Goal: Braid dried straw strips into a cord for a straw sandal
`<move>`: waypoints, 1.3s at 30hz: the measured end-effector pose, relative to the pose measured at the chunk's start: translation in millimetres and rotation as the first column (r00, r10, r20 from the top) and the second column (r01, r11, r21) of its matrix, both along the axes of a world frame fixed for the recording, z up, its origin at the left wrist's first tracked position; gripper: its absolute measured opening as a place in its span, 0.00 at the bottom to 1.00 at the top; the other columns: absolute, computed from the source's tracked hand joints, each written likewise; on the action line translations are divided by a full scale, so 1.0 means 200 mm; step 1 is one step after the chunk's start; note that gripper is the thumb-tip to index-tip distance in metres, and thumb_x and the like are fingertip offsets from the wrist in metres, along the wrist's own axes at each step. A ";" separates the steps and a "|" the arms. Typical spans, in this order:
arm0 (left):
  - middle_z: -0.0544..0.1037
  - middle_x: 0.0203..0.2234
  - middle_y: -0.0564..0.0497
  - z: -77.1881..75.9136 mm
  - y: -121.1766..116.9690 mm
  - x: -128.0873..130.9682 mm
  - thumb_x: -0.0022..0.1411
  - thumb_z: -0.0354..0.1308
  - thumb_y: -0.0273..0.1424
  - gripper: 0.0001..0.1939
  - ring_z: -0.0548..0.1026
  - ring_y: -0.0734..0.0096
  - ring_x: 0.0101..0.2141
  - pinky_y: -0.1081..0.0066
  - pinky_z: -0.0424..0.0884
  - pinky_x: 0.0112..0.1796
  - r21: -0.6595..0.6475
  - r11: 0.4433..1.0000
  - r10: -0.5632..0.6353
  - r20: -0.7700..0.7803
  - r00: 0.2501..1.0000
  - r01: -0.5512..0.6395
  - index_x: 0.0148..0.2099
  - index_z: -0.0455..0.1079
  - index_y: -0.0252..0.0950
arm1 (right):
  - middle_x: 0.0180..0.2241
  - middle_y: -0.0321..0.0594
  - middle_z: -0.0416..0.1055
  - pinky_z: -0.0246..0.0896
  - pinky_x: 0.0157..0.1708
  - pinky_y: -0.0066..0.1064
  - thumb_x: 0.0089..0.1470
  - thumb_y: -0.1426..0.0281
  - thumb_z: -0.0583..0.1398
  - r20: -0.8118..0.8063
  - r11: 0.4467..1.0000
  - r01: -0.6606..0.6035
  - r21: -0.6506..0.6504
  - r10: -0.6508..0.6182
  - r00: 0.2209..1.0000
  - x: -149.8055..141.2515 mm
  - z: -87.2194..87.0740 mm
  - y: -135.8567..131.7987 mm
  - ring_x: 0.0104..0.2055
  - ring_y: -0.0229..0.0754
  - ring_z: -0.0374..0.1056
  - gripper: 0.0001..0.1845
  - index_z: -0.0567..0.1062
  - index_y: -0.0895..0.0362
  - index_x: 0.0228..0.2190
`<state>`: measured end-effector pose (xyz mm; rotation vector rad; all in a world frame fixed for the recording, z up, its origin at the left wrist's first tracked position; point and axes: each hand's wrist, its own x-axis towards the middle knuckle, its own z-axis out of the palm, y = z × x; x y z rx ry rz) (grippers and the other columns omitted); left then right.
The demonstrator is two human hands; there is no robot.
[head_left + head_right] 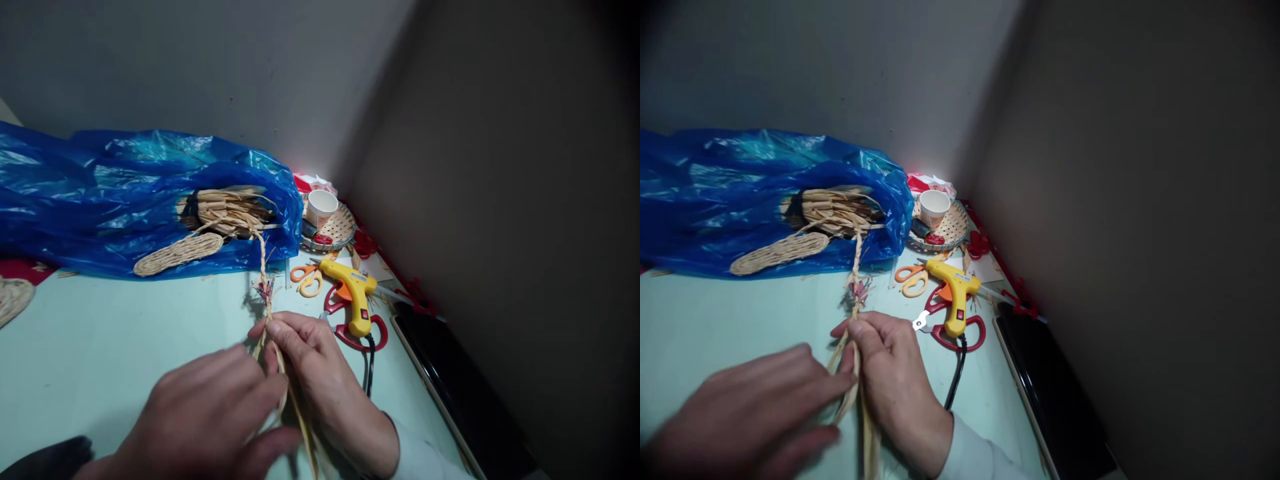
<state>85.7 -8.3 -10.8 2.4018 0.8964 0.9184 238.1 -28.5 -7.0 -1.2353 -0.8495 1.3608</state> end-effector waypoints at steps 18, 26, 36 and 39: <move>0.64 0.16 0.64 0.00 0.26 0.08 0.49 0.72 0.42 0.20 0.45 0.89 0.15 0.81 0.41 0.16 -0.942 0.142 0.216 0.329 0.919 0.304 0.33 0.68 0.35 | 0.32 0.35 0.65 0.53 0.35 0.32 0.70 0.64 0.49 0.575 0.999 -0.041 0.023 0.020 0.818 0.00 -0.01 -0.04 0.34 0.42 0.61 0.08 0.63 0.54 0.43; 0.65 0.16 0.62 0.02 0.26 0.08 0.49 0.67 0.45 0.19 0.52 0.87 0.14 0.79 0.44 0.16 -0.933 0.324 0.175 0.225 0.958 0.160 0.29 0.66 0.35 | 0.29 0.32 0.64 0.53 0.35 0.30 0.71 0.63 0.49 0.592 0.980 -0.195 -0.028 0.174 0.787 0.06 0.05 -0.01 0.34 0.40 0.62 0.11 0.62 0.54 0.35; 0.72 0.16 0.59 0.00 0.24 0.09 0.50 0.64 0.39 0.12 0.54 0.84 0.15 0.77 0.45 0.18 -0.886 0.458 0.169 0.168 0.971 0.074 0.28 0.68 0.36 | 0.22 0.31 0.66 0.44 0.26 0.31 0.66 0.66 0.58 0.890 0.976 -0.204 0.080 0.022 0.455 0.09 0.09 -0.03 0.24 0.36 0.58 0.16 0.69 0.56 0.26; 0.69 0.12 0.59 0.00 0.24 0.08 0.50 0.64 0.38 0.12 0.54 0.83 0.15 0.77 0.45 0.19 -0.893 0.441 0.169 0.176 0.970 0.085 0.27 0.69 0.36 | 0.26 0.36 0.70 0.45 0.26 0.33 0.61 0.74 0.58 0.975 0.946 -0.278 0.166 -0.115 0.193 0.02 0.08 -0.07 0.26 0.40 0.63 0.06 0.70 0.56 0.30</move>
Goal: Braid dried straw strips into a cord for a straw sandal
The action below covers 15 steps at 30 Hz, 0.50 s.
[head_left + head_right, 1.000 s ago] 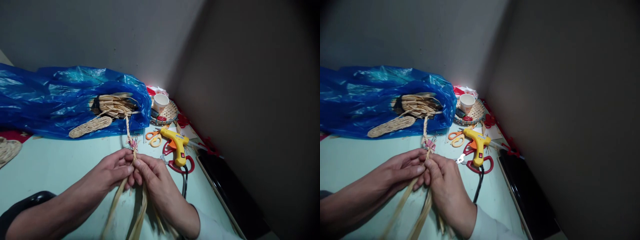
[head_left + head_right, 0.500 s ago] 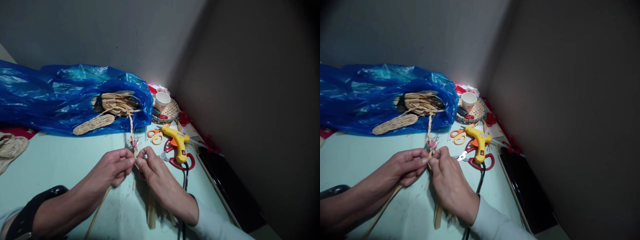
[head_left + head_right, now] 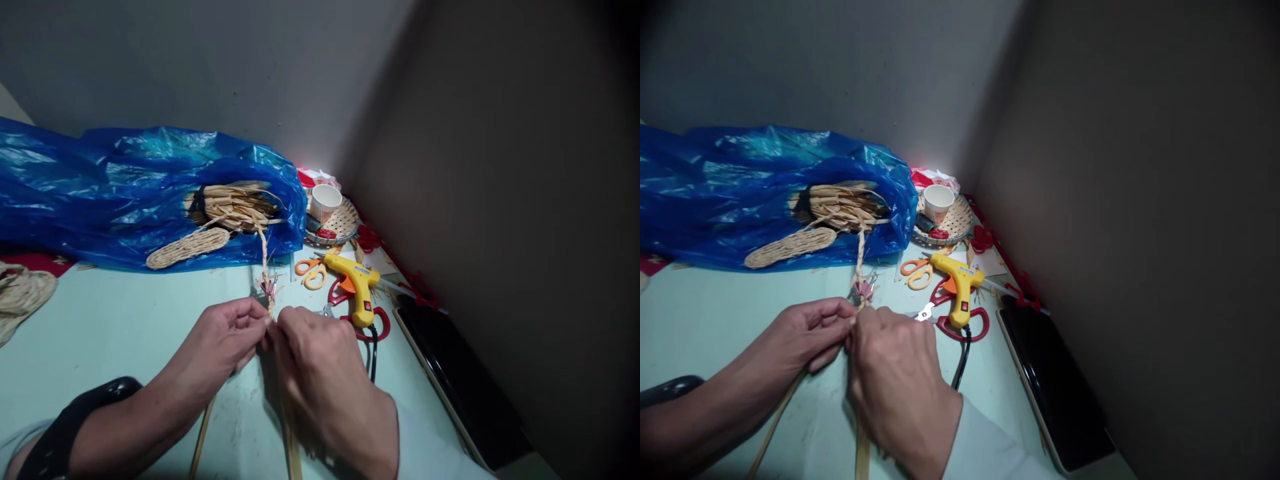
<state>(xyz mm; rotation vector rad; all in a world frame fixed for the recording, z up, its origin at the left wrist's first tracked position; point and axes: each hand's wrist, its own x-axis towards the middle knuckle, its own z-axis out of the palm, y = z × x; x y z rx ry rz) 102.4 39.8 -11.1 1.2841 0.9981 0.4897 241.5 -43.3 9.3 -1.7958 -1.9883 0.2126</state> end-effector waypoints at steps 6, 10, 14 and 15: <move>0.58 0.13 0.64 0.01 0.00 -0.01 0.51 0.65 0.42 0.15 0.49 0.83 0.17 0.76 0.42 0.19 -0.105 0.994 0.049 0.055 0.997 -0.043 0.29 0.71 0.35 | 0.27 0.40 0.72 0.50 0.23 0.35 0.55 0.83 0.58 0.370 0.966 -0.092 0.240 -0.003 0.929 -0.07 -0.03 -0.04 0.27 0.46 0.69 0.09 0.73 0.60 0.37; 0.57 0.15 0.64 0.00 0.00 -0.01 0.52 0.67 0.44 0.17 0.48 0.82 0.18 0.76 0.42 0.19 -0.145 0.989 0.016 0.122 0.992 0.002 0.31 0.72 0.35 | 0.27 0.41 0.72 0.52 0.22 0.35 0.56 0.83 0.55 0.417 0.924 -0.181 0.336 0.026 0.909 -0.08 -0.05 -0.03 0.26 0.46 0.67 0.11 0.75 0.64 0.38; 0.61 0.15 0.63 0.01 0.00 -0.01 0.48 0.70 0.42 0.17 0.49 0.82 0.17 0.75 0.42 0.19 -0.133 0.991 0.041 0.102 0.994 -0.027 0.30 0.71 0.36 | 0.28 0.41 0.73 0.56 0.26 0.35 0.60 0.77 0.58 0.212 0.938 -0.158 0.310 0.094 0.973 -0.04 -0.01 -0.03 0.30 0.46 0.67 0.07 0.77 0.62 0.33; 0.63 0.15 0.62 0.01 0.00 -0.01 0.48 0.70 0.42 0.17 0.50 0.81 0.18 0.75 0.43 0.20 -0.123 0.992 0.042 0.098 0.994 -0.030 0.30 0.71 0.36 | 0.29 0.41 0.73 0.58 0.29 0.35 0.62 0.72 0.59 0.078 0.958 -0.116 0.264 0.099 0.992 -0.02 0.01 -0.03 0.32 0.46 0.68 0.08 0.78 0.61 0.33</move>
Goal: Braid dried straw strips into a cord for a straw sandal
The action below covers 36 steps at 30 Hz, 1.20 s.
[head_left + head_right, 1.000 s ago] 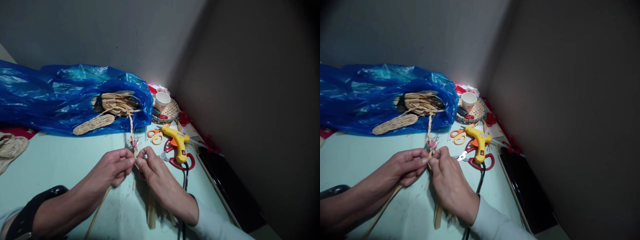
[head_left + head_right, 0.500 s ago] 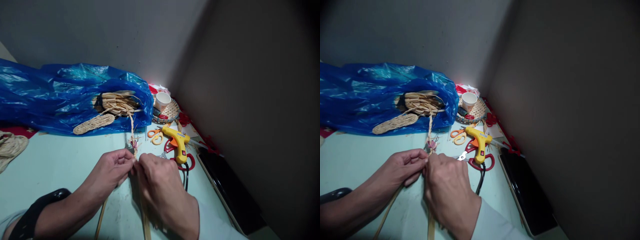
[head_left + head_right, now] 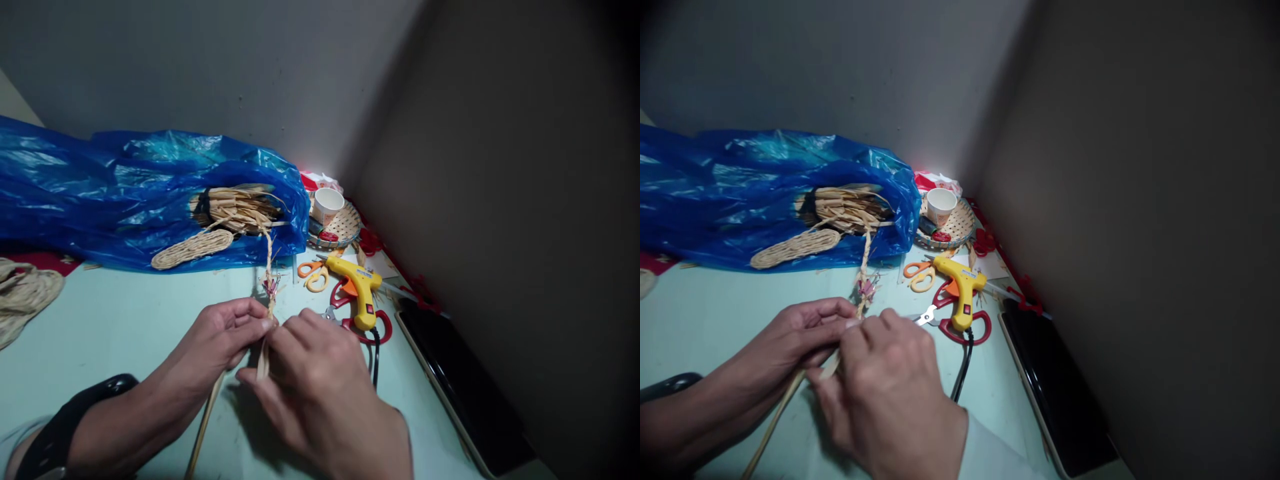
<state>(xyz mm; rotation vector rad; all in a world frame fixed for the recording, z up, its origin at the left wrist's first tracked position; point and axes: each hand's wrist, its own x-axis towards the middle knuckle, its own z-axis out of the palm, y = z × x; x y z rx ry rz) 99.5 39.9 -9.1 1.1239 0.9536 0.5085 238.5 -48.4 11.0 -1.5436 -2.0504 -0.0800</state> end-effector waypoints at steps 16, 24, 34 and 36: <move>0.79 0.25 0.55 0.00 0.02 0.00 0.50 0.71 0.39 0.16 0.73 0.72 0.28 0.74 0.66 0.30 0.033 0.994 -0.103 0.035 0.994 0.102 0.35 0.71 0.36 | 0.27 0.33 0.68 0.55 0.32 0.27 0.67 0.68 0.56 -0.648 0.794 -0.235 -0.560 -0.244 0.721 0.08 -0.03 0.10 0.31 0.36 0.63 0.12 0.72 0.57 0.30; 0.82 0.33 0.51 0.04 -0.02 -0.04 0.64 0.55 0.43 0.16 0.78 0.57 0.37 0.63 0.68 0.39 0.314 0.928 -0.130 -0.228 0.965 0.199 0.50 0.62 0.43 | 0.19 0.29 0.59 0.47 0.26 0.26 0.63 0.70 0.57 -0.648 0.830 -0.166 -0.533 -0.274 0.711 0.06 -0.05 0.09 0.25 0.33 0.52 0.17 0.71 0.59 0.22; 0.80 0.24 0.50 0.09 -0.04 -0.07 0.65 0.52 0.36 0.14 0.77 0.62 0.25 0.66 0.66 0.29 0.745 0.523 0.017 -0.494 0.869 0.414 0.28 0.71 0.41 | 0.18 0.29 0.58 0.45 0.24 0.26 0.60 0.73 0.55 -0.726 0.881 -0.158 -0.446 -0.253 0.640 0.03 -0.08 0.07 0.23 0.33 0.52 0.18 0.71 0.59 0.19; 0.81 0.24 0.49 0.05 -0.06 -0.08 0.67 0.51 0.32 0.13 0.78 0.63 0.25 0.67 0.68 0.29 0.833 0.360 0.036 -0.463 0.886 0.421 0.30 0.72 0.41 | 0.19 0.30 0.58 0.46 0.25 0.26 0.59 0.73 0.55 -0.775 0.883 -0.197 -0.427 -0.245 0.582 0.03 -0.07 0.07 0.24 0.34 0.52 0.18 0.70 0.58 0.18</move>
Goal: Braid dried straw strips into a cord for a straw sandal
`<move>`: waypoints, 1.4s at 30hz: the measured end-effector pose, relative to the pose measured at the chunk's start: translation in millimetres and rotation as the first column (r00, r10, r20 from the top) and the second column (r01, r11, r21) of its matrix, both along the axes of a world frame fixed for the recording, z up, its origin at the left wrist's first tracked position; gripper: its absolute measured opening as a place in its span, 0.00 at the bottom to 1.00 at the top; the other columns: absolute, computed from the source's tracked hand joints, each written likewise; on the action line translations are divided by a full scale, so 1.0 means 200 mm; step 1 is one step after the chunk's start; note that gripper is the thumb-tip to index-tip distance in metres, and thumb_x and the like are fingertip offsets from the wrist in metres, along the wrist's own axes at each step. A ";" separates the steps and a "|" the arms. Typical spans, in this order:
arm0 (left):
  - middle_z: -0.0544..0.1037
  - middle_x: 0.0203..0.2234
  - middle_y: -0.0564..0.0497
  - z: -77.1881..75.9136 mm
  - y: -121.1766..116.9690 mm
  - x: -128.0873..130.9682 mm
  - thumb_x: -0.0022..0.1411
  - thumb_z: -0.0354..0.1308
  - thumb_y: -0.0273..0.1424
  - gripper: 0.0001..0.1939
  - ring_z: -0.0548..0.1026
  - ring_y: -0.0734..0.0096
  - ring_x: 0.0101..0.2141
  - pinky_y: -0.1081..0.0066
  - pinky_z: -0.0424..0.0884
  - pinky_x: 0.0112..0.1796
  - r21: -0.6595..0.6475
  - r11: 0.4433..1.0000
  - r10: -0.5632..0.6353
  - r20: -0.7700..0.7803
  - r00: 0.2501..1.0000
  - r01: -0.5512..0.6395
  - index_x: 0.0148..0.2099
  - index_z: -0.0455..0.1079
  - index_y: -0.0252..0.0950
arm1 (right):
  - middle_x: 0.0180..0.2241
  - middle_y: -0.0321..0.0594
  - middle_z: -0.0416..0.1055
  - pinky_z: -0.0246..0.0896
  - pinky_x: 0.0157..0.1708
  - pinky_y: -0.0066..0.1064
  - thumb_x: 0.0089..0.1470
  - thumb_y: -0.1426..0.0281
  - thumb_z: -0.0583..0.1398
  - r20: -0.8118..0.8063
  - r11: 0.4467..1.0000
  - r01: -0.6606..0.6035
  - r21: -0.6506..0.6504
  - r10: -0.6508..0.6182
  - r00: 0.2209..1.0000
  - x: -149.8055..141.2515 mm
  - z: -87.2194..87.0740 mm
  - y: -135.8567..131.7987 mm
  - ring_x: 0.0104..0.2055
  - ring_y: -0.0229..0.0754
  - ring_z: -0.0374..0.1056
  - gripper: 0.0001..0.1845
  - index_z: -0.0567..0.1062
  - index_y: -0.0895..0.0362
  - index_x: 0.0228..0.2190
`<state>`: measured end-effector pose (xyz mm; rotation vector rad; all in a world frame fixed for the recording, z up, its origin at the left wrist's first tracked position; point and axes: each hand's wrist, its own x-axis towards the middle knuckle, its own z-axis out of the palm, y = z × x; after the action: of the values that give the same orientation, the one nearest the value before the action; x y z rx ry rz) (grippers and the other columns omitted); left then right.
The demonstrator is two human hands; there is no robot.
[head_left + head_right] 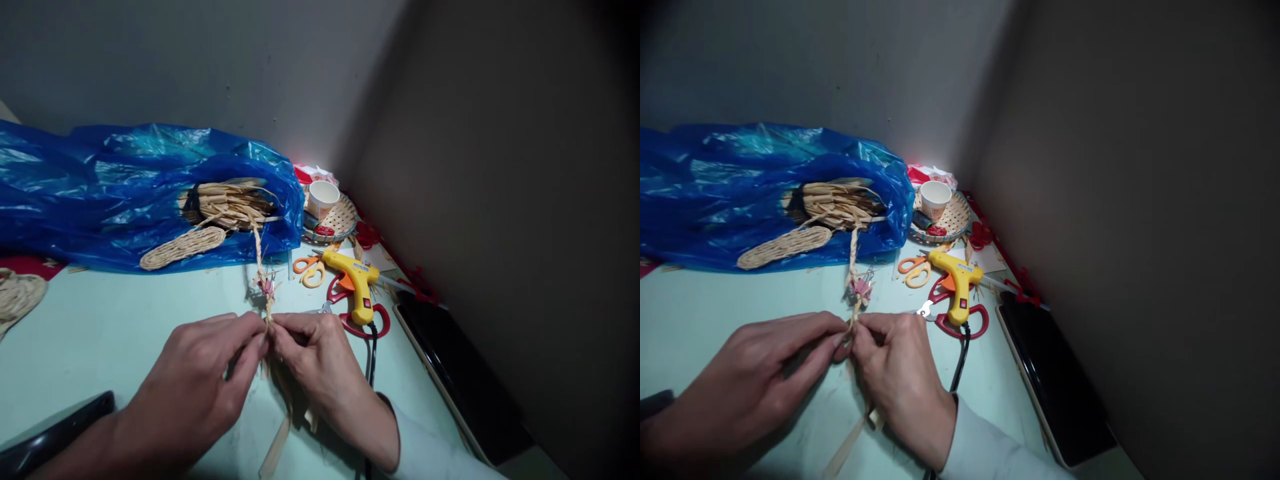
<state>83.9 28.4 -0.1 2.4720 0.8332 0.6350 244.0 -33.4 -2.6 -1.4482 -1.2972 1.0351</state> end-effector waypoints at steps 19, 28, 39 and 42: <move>0.80 0.28 0.49 0.02 0.10 0.06 0.57 0.63 0.40 0.09 0.76 0.59 0.32 0.64 0.72 0.37 -0.867 0.494 0.214 0.198 0.957 0.069 0.34 0.77 0.41 | 0.21 0.33 0.68 0.59 0.31 0.25 0.64 0.72 0.56 -0.343 0.981 -0.155 -0.118 0.107 0.933 0.03 0.03 0.00 0.24 0.34 0.60 0.19 0.79 0.59 0.23; 0.62 0.17 0.60 -0.10 0.09 0.06 0.61 0.62 0.45 0.16 0.51 0.78 0.19 0.76 0.48 0.20 -0.916 0.373 0.170 0.224 0.960 0.148 0.31 0.69 0.37 | 0.26 0.36 0.75 0.57 0.32 0.25 0.64 0.79 0.54 0.284 0.984 -0.176 -0.008 0.170 0.944 0.04 0.06 -0.03 0.28 0.35 0.67 0.14 0.75 0.59 0.29; 0.65 0.18 0.57 -0.05 0.09 0.04 0.59 0.63 0.36 0.08 0.59 0.76 0.20 0.76 0.53 0.21 -0.767 0.641 0.230 0.169 0.958 -0.019 0.30 0.75 0.38 | 0.28 0.40 0.72 0.43 0.28 0.34 0.65 0.75 0.54 0.855 0.963 -0.262 0.057 0.088 0.511 0.07 0.07 -0.06 0.25 0.39 0.60 0.11 0.75 0.60 0.33; 0.65 0.17 0.57 -0.05 0.09 0.04 0.54 0.66 0.34 0.06 0.57 0.79 0.18 0.78 0.50 0.19 -0.851 0.524 0.303 0.147 0.941 -0.036 0.29 0.76 0.36 | 0.27 0.37 0.70 0.41 0.28 0.33 0.63 0.76 0.55 0.848 0.945 -0.326 0.021 0.156 0.507 0.10 0.06 -0.04 0.25 0.37 0.57 0.10 0.73 0.58 0.31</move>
<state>91.6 46.5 -10.4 1.3730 0.9734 0.4598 264.9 -42.3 9.1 -1.7173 -2.2850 0.2863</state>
